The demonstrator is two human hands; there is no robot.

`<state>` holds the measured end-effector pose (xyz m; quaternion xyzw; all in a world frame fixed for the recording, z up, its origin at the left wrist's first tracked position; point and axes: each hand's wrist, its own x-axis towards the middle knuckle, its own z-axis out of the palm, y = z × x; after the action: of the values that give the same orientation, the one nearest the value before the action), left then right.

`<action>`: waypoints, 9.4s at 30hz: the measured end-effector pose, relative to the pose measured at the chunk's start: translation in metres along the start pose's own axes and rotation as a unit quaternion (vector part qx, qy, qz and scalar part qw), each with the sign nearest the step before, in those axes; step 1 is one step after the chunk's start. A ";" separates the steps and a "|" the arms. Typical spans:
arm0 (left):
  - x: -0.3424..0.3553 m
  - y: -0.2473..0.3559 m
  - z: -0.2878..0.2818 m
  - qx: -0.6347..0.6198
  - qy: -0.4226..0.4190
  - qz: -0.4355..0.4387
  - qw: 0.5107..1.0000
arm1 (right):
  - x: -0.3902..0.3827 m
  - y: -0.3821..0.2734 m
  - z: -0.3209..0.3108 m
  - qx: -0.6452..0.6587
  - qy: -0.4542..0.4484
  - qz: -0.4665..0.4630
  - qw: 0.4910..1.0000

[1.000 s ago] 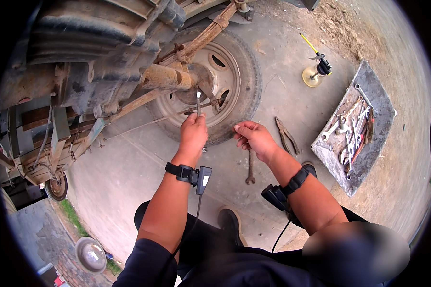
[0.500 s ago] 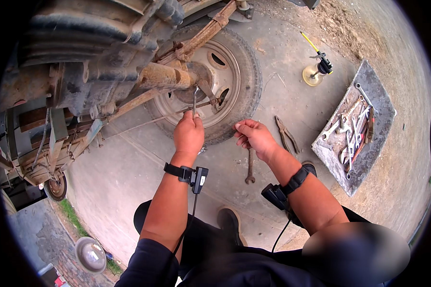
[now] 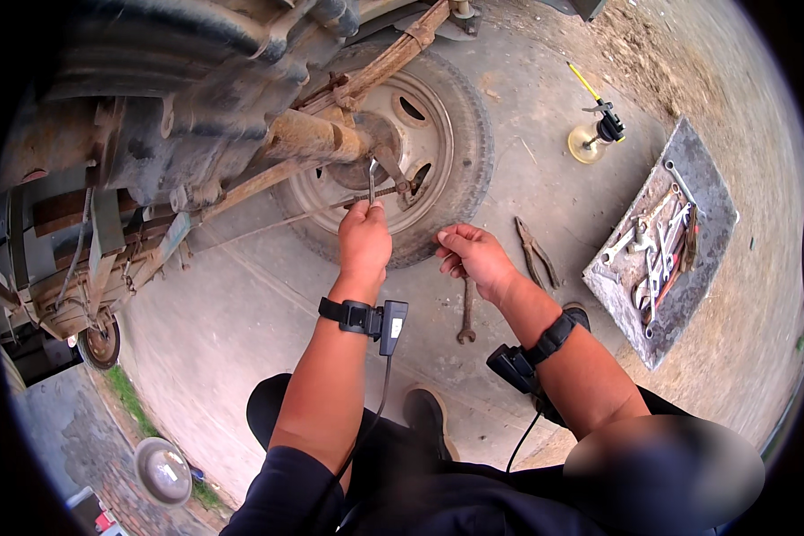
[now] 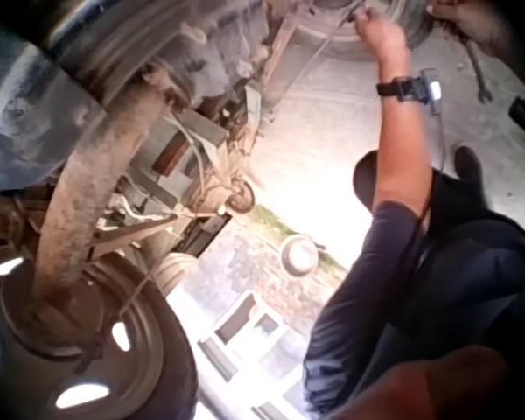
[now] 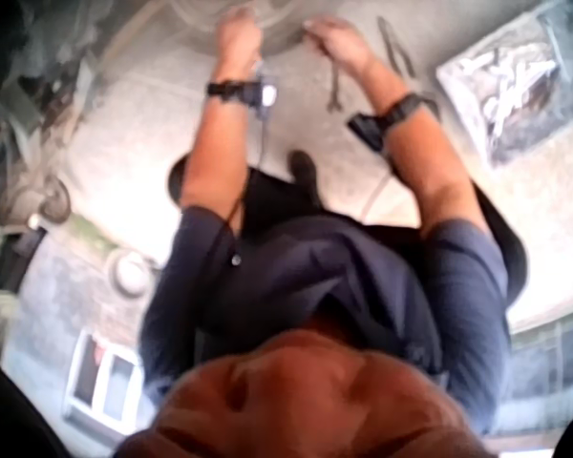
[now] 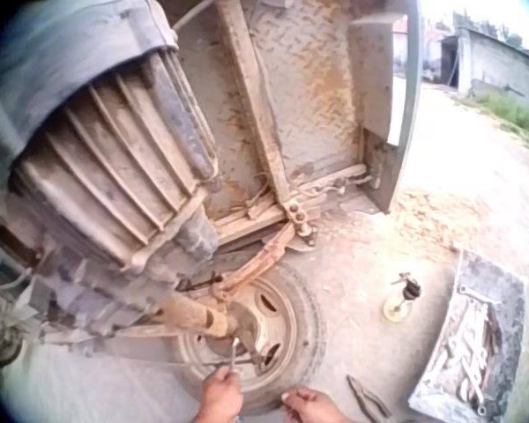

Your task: The person works under a vehicle, using a wrench to loosen and remove a bolt from the wheel hub area. They then apply lubricant from a spray bottle to the bolt and reinsert it by hand.

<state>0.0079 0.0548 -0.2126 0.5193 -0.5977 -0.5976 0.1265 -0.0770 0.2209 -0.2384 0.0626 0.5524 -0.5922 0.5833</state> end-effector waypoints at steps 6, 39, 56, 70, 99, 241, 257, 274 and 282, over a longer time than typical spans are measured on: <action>0.003 -0.009 0.013 -0.006 0.047 -0.002 0.999 | 0.002 -0.004 0.005 0.000 -0.009 -0.006 1.000; 0.009 0.022 0.020 -0.121 -0.009 -0.144 0.982 | 0.008 -0.034 -0.022 0.036 -0.015 -0.047 0.998; -0.005 0.034 0.009 0.465 0.040 0.134 0.874 | 0.015 -0.040 -0.056 0.056 -0.009 -0.043 0.997; -0.008 0.016 0.020 0.374 0.110 0.135 0.911 | 0.020 -0.038 -0.042 0.044 -0.022 -0.030 0.998; -0.010 0.023 0.052 -0.240 0.104 -0.167 0.950 | 0.075 -0.070 -0.053 -0.338 0.259 -0.196 0.883; -0.084 0.085 -0.055 0.037 -0.081 0.221 0.971 | -0.007 0.040 -0.087 -0.599 0.161 -0.082 0.780; -0.083 0.081 -0.050 0.075 -0.082 0.221 0.969 | -0.025 -0.100 -0.158 -0.416 0.244 -0.141 0.864; -0.079 0.077 -0.051 0.072 -0.061 0.191 0.977 | -0.029 -0.149 -0.252 -0.381 0.497 -0.221 0.747; -0.078 0.075 -0.051 0.065 -0.050 0.177 0.981 | 0.009 -0.145 -0.245 -0.426 0.456 -0.249 0.741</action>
<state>0.0452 0.0668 -0.0994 0.3818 -0.7235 -0.5507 0.1659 -0.3295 0.3513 -0.2541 -0.0693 0.9430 -0.3200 0.0597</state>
